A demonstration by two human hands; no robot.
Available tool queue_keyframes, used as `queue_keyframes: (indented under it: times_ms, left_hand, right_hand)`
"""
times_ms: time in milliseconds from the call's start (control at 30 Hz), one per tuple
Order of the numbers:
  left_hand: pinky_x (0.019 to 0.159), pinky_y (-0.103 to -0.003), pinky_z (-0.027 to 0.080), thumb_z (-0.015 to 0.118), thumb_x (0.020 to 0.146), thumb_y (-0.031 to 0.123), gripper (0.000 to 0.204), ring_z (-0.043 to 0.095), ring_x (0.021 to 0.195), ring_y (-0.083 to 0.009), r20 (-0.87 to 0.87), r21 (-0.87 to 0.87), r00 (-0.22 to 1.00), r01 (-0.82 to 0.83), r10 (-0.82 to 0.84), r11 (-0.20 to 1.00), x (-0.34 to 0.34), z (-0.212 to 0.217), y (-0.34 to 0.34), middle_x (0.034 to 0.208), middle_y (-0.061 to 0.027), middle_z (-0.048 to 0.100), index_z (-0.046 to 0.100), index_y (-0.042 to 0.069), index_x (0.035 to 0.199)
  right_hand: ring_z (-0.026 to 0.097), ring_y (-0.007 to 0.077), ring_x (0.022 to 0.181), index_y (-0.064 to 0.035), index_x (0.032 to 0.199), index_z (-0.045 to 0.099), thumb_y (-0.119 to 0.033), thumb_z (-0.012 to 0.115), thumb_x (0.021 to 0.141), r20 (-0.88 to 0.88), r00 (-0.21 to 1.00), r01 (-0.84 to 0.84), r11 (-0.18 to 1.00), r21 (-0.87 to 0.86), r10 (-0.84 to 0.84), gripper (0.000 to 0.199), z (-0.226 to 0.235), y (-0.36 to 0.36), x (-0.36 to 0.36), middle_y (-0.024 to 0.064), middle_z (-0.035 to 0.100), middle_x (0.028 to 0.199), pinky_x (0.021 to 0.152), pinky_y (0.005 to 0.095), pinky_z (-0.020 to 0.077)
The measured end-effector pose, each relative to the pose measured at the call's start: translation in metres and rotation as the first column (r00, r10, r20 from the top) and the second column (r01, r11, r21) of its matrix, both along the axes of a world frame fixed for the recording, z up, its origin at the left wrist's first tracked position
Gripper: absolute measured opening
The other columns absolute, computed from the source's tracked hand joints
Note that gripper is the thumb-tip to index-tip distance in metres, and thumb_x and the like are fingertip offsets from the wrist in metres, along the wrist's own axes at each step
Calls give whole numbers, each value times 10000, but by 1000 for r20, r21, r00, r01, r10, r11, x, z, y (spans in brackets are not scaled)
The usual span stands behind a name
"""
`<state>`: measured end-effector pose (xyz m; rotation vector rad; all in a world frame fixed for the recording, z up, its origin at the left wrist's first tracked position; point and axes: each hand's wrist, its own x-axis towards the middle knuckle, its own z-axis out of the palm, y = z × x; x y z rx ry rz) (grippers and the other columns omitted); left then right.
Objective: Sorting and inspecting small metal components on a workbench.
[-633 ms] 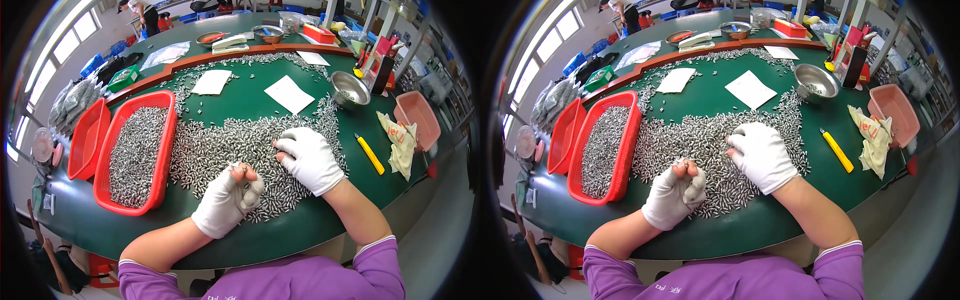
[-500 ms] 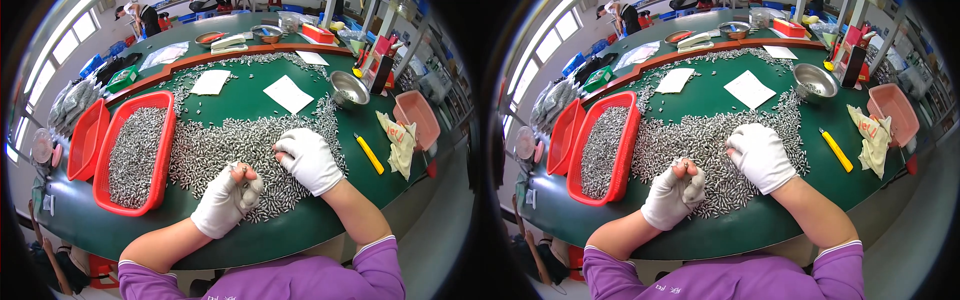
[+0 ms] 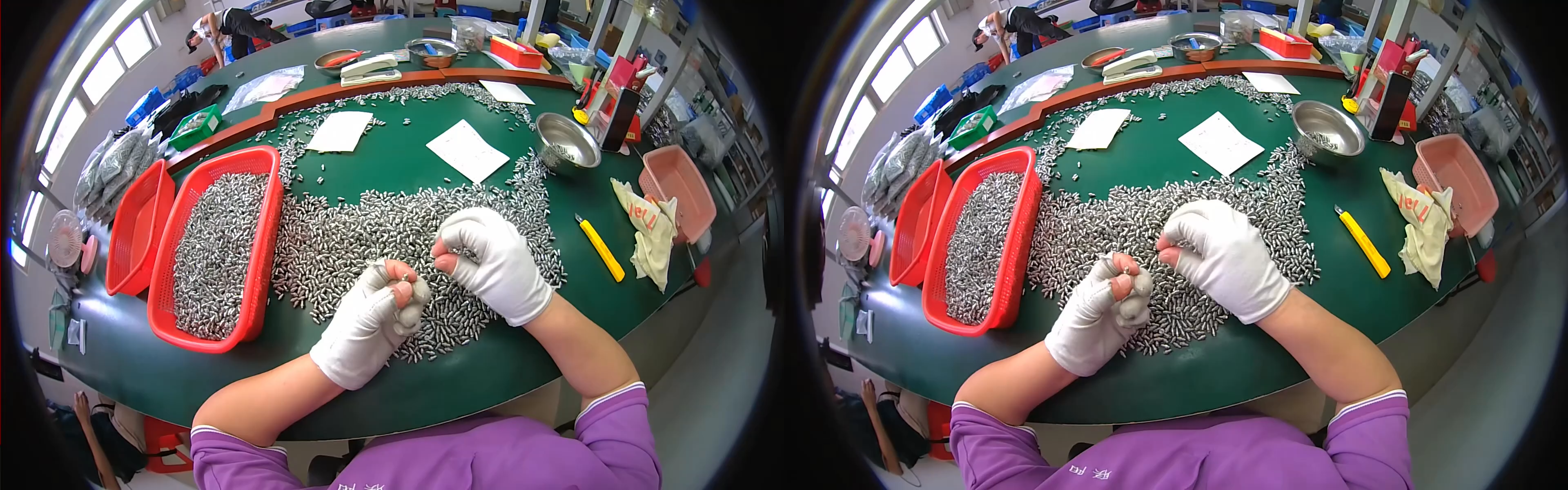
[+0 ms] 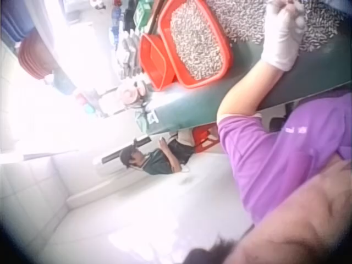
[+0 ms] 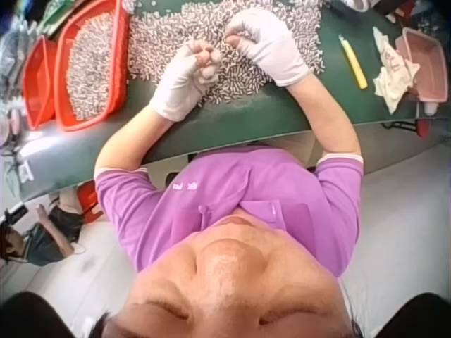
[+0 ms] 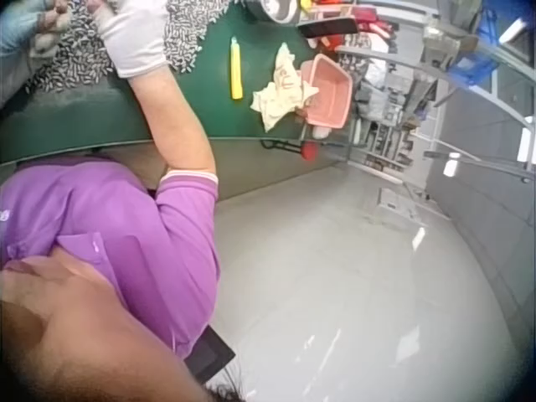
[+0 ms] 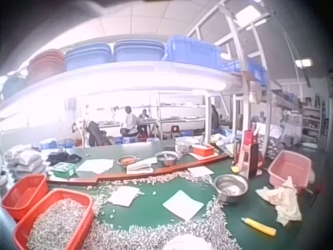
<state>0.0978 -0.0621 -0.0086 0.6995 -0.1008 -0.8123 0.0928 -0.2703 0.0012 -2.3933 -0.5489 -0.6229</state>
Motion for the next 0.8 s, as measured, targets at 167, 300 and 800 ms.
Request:
queue_keyframes:
  times_ms: [167, 300, 800]
  left_hand:
    - [650, -227, 400, 672, 912, 245, 303, 471, 723, -86, 40, 18, 993, 114, -114, 993, 3, -2, 4, 969, -37, 573, 470, 120, 1100]
    - [610, -188, 378, 688, 899, 250, 304, 453, 695, -53, -10, 77, 991, 133, -133, 988, 1, 3, 3, 931, -1, 551, 491, 126, 1094]
    - [564, -201, 362, 671, 913, 308, 268, 441, 622, -66, -4, 165, 994, 105, -105, 981, 0, 2, 1, 847, -2, 560, 556, 107, 1047]
  right_hand:
    - [620, 196, 883, -32, 921, 662, -172, 714, 854, -156, 940, -199, 859, 471, 304, 164, -4, 8, -2, 79, 633, 946, 814, 317, 503]
    - [634, 198, 878, -27, 942, 680, -85, 721, 831, -157, 919, -239, 829, 505, 361, 133, -8, 11, -3, 81, 645, 948, 805, 306, 515]
    - [617, 279, 1007, -74, 964, 712, -128, 720, 768, -25, 999, 34, 999, -16, -35, 203, -8, 1, 5, 103, 652, 1043, 891, 374, 502]
